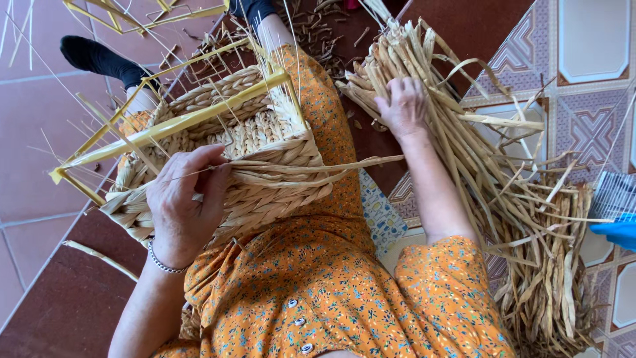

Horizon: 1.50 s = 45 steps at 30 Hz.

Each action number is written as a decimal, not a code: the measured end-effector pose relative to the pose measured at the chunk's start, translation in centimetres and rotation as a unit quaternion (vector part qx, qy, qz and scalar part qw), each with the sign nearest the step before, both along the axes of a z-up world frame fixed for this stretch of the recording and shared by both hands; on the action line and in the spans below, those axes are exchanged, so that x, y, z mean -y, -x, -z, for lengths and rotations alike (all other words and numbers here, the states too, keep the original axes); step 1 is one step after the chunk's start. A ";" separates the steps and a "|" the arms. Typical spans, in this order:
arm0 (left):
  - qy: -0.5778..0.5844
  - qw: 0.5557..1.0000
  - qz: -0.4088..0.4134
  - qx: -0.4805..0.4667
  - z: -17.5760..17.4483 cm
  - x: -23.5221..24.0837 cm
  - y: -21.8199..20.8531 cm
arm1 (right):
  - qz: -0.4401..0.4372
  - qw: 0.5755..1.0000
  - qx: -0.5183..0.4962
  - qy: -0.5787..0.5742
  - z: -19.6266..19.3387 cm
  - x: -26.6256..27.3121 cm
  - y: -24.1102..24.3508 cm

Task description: The person weaves a rectangular basket by hand, interlacing dried plant strips through a vertical frame. They repeatedly pull and tighten the strips to form the basket's sides.

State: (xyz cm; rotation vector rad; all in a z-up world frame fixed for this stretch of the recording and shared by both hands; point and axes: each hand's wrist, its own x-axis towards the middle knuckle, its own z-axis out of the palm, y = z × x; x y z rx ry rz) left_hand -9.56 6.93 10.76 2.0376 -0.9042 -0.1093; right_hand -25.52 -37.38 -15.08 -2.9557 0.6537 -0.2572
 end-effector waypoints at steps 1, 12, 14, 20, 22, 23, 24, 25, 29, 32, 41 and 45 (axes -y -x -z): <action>0.005 1.000 0.004 0.006 -0.1 0.0 0.0 | -0.015 0.999 0.013 0.033 0.6 -0.2 -0.3; 0.010 1.000 0.002 0.021 0.2 -0.1 0.1 | -0.066 0.996 0.056 0.023 1.0 0.2 -0.4; 0.013 0.999 0.005 0.032 0.2 -0.1 0.1 | -0.082 0.995 0.036 -0.039 1.0 -1.3 -1.0; 0.019 1.000 0.010 -0.004 -0.7 -0.3 -0.1 | -0.068 0.993 0.092 -0.030 -1.6 -3.1 -3.5; 0.031 0.999 0.003 0.005 -0.6 -0.8 0.2 | -0.033 0.972 0.126 -0.197 -4.9 -3.5 -4.1; 0.043 0.999 0.003 0.030 -0.2 -0.9 0.1 | -0.038 0.941 0.116 -0.316 -7.3 -3.6 -4.4; 0.053 0.997 0.005 0.056 0.2 -1.0 0.3 | -0.041 0.851 0.190 -0.488 -9.7 -4.6 -4.6; 0.049 0.997 0.001 0.065 0.6 -1.1 0.4 | -0.033 0.863 0.179 -0.471 -12.7 -5.4 -4.2; 0.016 0.994 0.015 0.103 1.5 -1.4 1.4 | -0.193 0.919 0.175 -0.296 -23.8 -11.7 -3.6; 0.020 0.990 0.031 0.134 1.7 -1.7 1.9 | -0.264 0.910 0.136 -0.289 -27.5 -18.7 -5.1; 0.019 0.980 0.069 0.188 2.9 -2.5 2.3 | -0.332 0.925 0.133 -0.130 -29.2 -25.7 -8.9; 0.023 0.976 0.073 0.205 3.3 -2.2 2.2 | -0.345 0.929 0.124 -0.062 -28.5 -25.7 -9.4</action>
